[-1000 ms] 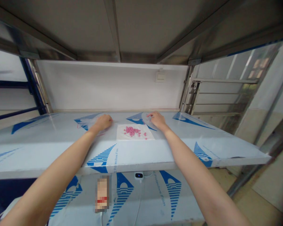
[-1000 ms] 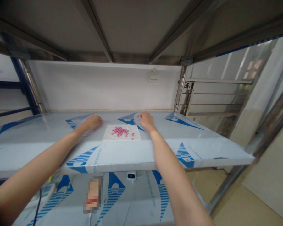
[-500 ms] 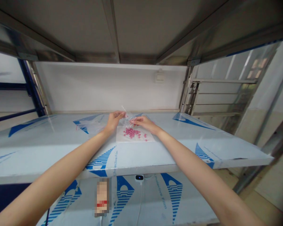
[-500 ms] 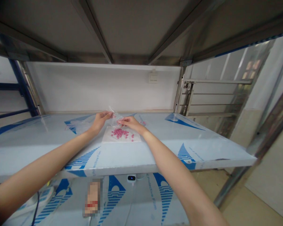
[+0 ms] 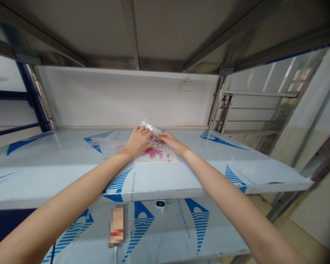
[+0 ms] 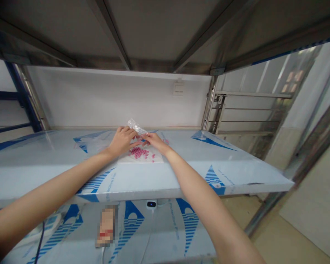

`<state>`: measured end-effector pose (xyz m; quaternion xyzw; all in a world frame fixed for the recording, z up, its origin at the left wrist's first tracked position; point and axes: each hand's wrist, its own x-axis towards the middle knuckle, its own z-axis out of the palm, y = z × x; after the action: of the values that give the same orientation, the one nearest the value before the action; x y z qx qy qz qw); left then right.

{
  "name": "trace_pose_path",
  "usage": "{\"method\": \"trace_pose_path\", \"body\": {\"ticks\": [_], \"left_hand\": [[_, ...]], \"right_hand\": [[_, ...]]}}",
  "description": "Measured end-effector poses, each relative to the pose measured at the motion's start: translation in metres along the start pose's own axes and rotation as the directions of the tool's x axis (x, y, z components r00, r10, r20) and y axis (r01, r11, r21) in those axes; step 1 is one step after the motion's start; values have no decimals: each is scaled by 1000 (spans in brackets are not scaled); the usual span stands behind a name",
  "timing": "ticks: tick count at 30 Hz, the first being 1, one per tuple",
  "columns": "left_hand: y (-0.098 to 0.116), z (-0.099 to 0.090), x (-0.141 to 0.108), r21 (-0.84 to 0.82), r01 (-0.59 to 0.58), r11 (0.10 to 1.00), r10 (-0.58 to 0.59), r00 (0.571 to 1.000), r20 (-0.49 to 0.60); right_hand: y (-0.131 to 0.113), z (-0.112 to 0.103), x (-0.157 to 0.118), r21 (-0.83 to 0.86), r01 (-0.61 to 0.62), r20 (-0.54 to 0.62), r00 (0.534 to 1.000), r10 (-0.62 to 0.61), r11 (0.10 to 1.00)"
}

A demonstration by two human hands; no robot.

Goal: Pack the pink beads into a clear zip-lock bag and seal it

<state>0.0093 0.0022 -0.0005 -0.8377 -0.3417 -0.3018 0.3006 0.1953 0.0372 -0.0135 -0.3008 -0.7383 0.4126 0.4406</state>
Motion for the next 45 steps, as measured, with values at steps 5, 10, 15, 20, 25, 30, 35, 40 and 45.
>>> {"method": "trace_pose_path", "body": {"ticks": [5,10,15,20,25,30,35,40,45], "left_hand": [[0,6,-2,94,-29,995,25,999,45],[-2,3,-2,168,8,986,-17,998,53],[-2,1,-3,218,22,976,-30,999,32],[-6,1,-4,145,-24,989,10,995,100],[-9,2,-4,58,29,998,-37,989,142],[-6,3,-4,-33,95,995,-90,988,126],[-7,4,-4,-144,127,981,-119,991,61],[-7,1,-3,-200,144,969,-125,987,104],[-6,-1,-3,-181,203,962,-174,971,162]], "right_hand": [[2,4,3,-39,5,14,1000,-4,999],[-3,9,0,-7,44,86,995,-44,999],[-10,11,-2,62,38,123,991,-45,997],[-8,9,-3,-25,78,91,993,-76,997],[-8,8,-3,-40,103,161,982,-96,994],[-10,8,0,-52,109,114,988,-103,993],[-14,9,-2,-78,116,53,992,-112,990],[-13,10,-1,-39,129,53,991,-127,991],[-9,8,1,-7,128,50,991,-127,992]]}}
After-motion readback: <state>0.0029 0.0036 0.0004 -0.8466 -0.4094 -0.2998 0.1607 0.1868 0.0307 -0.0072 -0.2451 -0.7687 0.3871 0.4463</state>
